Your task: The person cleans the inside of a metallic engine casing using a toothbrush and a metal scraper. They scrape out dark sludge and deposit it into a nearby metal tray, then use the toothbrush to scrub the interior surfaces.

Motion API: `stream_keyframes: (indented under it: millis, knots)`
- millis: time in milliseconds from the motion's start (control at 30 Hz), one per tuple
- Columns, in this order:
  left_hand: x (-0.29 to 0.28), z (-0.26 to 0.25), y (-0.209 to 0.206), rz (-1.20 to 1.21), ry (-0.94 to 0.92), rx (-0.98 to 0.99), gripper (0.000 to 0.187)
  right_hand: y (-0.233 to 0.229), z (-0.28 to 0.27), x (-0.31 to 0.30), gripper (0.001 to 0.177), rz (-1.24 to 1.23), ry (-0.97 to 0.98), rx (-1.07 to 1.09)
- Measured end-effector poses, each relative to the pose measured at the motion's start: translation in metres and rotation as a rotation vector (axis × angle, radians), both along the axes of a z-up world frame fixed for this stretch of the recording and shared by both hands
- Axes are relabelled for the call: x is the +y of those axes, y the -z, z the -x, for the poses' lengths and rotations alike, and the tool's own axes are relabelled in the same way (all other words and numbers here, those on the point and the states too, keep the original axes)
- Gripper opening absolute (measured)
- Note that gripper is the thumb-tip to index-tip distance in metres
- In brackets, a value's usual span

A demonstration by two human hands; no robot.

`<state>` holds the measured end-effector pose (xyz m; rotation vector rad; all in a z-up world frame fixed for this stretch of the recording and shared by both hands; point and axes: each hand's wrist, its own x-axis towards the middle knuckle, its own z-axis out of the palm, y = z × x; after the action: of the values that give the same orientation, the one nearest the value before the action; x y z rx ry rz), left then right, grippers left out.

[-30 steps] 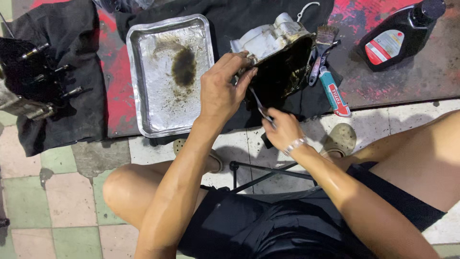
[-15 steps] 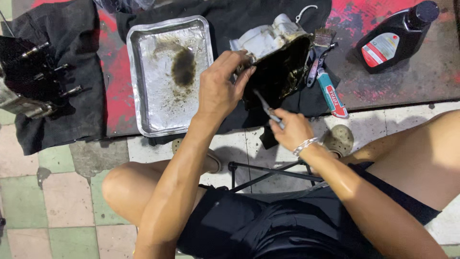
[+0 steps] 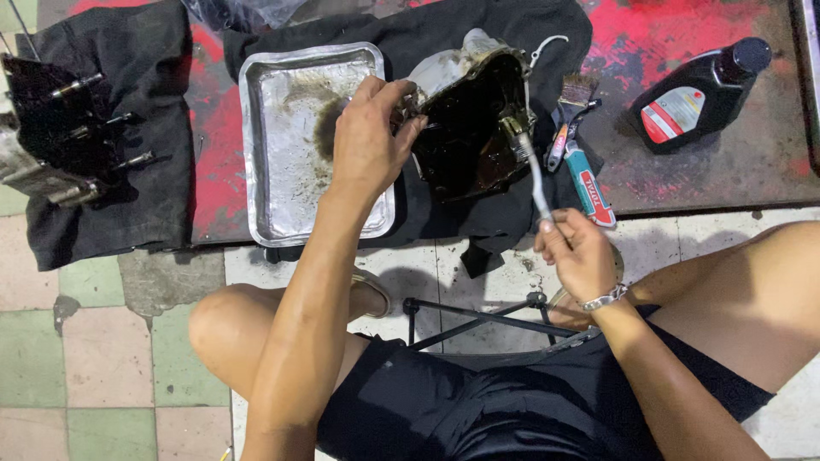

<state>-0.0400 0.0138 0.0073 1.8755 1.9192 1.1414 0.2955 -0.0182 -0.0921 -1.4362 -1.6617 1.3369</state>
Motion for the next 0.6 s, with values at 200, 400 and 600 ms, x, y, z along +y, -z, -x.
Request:
stream_keyframes:
  millis: [200, 400, 600]
  knots:
    - [0.004, 0.019, 0.017, 0.03, -0.019, -0.117, 0.036, 0.055, 0.009, 0.064, 0.023, 0.175, 0.186, 0.407]
    - [0.005, 0.036, 0.034, 0.056, -0.041, -0.205, 0.033, 0.093, 0.044, 0.086, 0.025, 0.495, 0.334, 0.74]
    - [0.014, 0.034, 0.036, 0.045, -0.098, -0.203, 0.028, 0.098, 0.043, 0.101, 0.025, 0.39, 0.314, 0.9]
